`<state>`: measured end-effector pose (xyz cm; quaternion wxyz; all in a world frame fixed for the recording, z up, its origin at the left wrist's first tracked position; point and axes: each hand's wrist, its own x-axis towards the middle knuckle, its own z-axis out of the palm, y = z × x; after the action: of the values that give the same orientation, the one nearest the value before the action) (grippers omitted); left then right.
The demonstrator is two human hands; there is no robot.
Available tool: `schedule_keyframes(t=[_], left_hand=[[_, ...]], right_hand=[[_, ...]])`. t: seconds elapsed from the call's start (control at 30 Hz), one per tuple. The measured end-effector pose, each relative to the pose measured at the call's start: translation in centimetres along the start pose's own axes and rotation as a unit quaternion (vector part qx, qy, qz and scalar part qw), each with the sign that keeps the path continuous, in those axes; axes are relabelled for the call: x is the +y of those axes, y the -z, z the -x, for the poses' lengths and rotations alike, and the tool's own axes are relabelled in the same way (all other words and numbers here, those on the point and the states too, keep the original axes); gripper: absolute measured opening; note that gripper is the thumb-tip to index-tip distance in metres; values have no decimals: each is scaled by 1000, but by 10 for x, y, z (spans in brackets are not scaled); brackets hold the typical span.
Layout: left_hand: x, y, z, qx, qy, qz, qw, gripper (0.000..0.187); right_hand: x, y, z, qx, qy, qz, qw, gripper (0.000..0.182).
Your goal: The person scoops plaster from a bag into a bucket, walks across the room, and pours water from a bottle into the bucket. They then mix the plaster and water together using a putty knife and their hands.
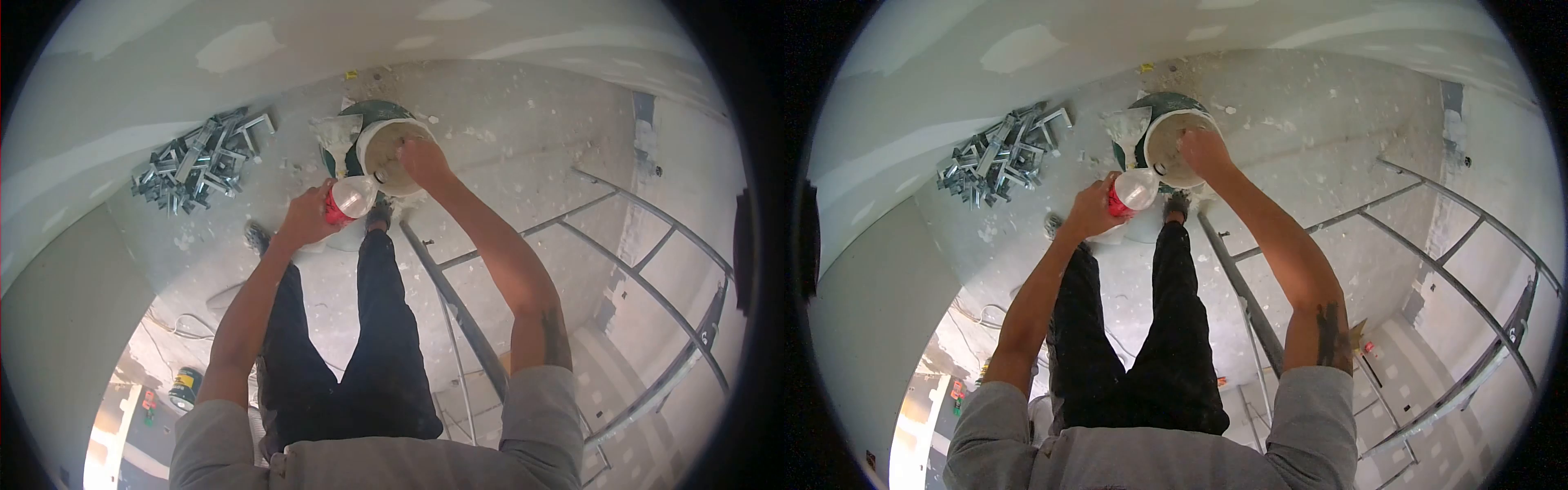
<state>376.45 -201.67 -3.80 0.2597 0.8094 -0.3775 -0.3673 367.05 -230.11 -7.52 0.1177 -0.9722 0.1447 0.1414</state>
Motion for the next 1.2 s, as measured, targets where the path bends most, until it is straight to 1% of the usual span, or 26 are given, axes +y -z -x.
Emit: schedule_keyframes(t=[0.07, 0.1, 0.17, 0.2, 0.23, 0.27, 0.3, 0.37, 0.4, 0.47, 0.5, 0.57, 0.6, 0.67, 0.7, 0.77, 0.8, 0.87, 0.9, 0.97, 1.0, 1.07, 1.1, 1.17, 1.2], left_hand=[[0, 0, 1, 2, 2, 8, 1000, 83], [-2, -2, 1, 3, -1, 7, 1000, 83], [-2, -3, 1, 6, -4, 8, 1000, 83], [-2, -1, 1, 1, -1, 6, 1000, 84], [-2, 0, 1, -6, 3, 3, 1000, 84], [-1, 1, 1, -4, 3, 4, 1000, 84], [0, 2, 0, -14, 12, -13, 1000, 87], [2, 1, 0, -29, 21, -30, 999, 91], [0, 0, 0, -22, 14, -22, 999, 92], [-3, -3, 1, -17, 8, -15, 1000, 92], [-6, -6, 2, -8, 4, -16, 1000, 93], [-6, -7, 3, 1, 1, -17, 1000, 94], [-5, -5, 3, -4, -1, -18, 1000, 94], [-2, -1, 3, -8, -4, -17, 1000, 95], [-1, 0, 3, -16, 5, -20, 1000, 94], [1, 1, 3, -25, 11, -23, 999, 94], [-1, -1, 3, -30, 17, -29, 999, 96], [1, 1, 3, -37, 22, -35, 998, 97], [5, 6, 3, -50, 25, -33, 998, 100], [10, 9, 5, -66, 28, -30, 997, 104], [11, 11, 6, -79, 30, -36, 996, 106], [13, 15, 7, -88, 34, -43, 995, 108], [16, 18, 8, -96, 38, -49, 993, 109], [16, 18, 9, -104, 42, -56, 992, 109], [13, 14, 10, -97, 44, -53, 993, 106]], right_hand=[[0, -10, -11, 42, 80, 14, 996, 28], [-2, -9, -5, 39, 79, 12, 996, 28], [-10, 4, 9, -30, 73, 74, 994, 29], [-17, 4, 16, -29, 76, 76, 994, 29], [-26, -1, 27, -65, -45, 24, 997, 22], [-32, -6, 30, -99, -164, -27, 981, 16], [-34, -8, 26, -96, -162, -25, 982, 16], [-36, -14, 25, -148, -27, 71, 986, 17], [-31, -17, 19, -147, -28, 71, 986, 17], [-16, -23, 5, -19, -31, -9, 999, 18], [-15, -16, 8, -20, -33, -10, 999, 18], [-17, 9, 15, -25, -110, 1, 994, 20], [-17, 2, 21, -25, -110, 1, 994, 20], [-14, -29, 34, -53, -159, -32, 985, 25], [-16, -36, 35, -53, -159, -31, 985, 25], [-19, -49, 34, -89, -44, 25, 995, 30], [-18, -41, 30, -88, -44, 25, 995, 30], [-14, -19, 17, -21, -125, -97, 987, 28], [-8, -23, 15, -22, -127, -98, 987, 28], [3, -31, 15, 41, -178, -112, 977, 27], [-3, -27, 20, 42, -179, -112, 977, 27], [-22, -14, 31, -89, -145, 25, 985, 31], [-21, -20, 28, -86, -143, 25, 986, 31], [-17, -41, 26, -97, -43, 78, 991, 28], [-17, -27, 23, -96, -43, 78, 991, 28]])
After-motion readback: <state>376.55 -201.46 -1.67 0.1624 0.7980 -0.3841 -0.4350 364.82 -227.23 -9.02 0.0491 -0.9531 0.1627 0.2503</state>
